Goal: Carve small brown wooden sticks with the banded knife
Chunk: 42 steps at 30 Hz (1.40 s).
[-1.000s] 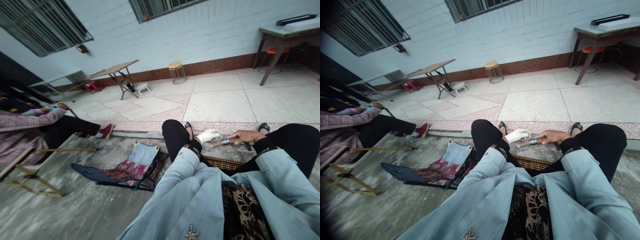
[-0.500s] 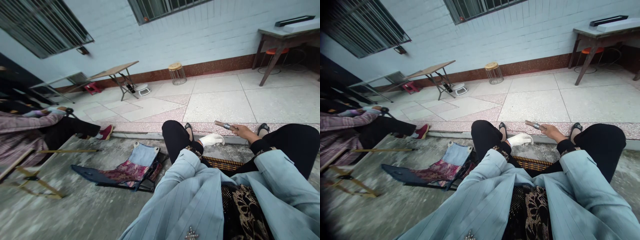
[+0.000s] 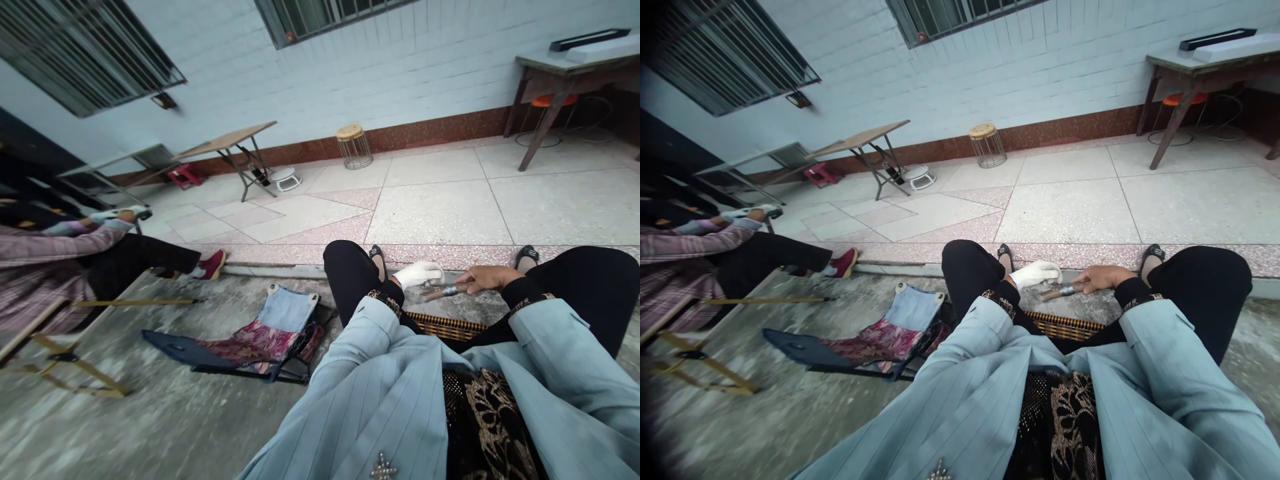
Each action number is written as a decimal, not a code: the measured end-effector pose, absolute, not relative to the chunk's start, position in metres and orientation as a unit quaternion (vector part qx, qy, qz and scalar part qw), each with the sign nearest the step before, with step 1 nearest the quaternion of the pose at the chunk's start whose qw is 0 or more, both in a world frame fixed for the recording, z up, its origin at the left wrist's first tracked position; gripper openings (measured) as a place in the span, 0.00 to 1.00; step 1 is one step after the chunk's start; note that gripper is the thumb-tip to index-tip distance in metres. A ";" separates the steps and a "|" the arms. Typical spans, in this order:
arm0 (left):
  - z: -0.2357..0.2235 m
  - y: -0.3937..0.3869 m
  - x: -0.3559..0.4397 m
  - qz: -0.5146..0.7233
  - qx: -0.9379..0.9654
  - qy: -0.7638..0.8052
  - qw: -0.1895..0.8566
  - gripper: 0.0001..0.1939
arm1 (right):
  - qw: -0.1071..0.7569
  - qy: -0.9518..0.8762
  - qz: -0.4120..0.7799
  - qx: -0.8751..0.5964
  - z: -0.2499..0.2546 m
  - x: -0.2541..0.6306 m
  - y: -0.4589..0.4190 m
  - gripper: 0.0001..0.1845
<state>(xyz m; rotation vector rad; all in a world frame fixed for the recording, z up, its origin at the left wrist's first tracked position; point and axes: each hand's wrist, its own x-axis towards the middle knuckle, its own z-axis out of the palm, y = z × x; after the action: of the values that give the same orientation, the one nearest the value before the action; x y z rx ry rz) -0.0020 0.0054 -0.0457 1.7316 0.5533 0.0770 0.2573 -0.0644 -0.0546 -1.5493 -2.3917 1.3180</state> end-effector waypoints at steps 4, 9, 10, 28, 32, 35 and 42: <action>-0.044 0.009 -0.004 0.063 0.722 0.257 0.639 0.13 | 0.088 -0.712 0.557 -0.419 -0.038 0.261 -0.068 0.38; -0.044 0.003 -0.002 0.066 0.701 0.266 0.658 0.17 | 0.347 -0.596 0.570 -0.446 -0.019 0.256 -0.074 0.39; -0.044 0.001 -0.002 0.055 0.701 0.261 0.661 0.18 | 0.391 -0.574 0.539 -0.476 -0.019 0.254 -0.073 0.39; -0.036 0.000 -0.002 0.036 0.757 0.237 0.608 0.16 | 0.103 -0.693 0.347 -0.623 -0.062 0.260 -0.062 0.15; -0.040 0.007 -0.004 0.060 0.744 0.259 0.613 0.16 | 0.065 -0.731 0.418 -0.536 -0.053 0.260 -0.065 0.23; -0.044 0.010 -0.004 0.072 0.734 0.280 0.614 0.15 | 0.062 -0.734 0.483 -0.473 -0.046 0.259 -0.067 0.33; -0.053 0.002 0.001 0.086 0.718 0.293 0.626 0.16 | 0.350 -0.606 0.487 -0.522 -0.032 0.253 -0.065 0.41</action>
<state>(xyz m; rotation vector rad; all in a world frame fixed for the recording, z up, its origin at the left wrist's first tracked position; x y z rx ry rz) 0.0008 0.0023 -0.0532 1.6464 0.6722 0.1977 0.2528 -0.0654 -0.0322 -1.3528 -1.5696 1.2621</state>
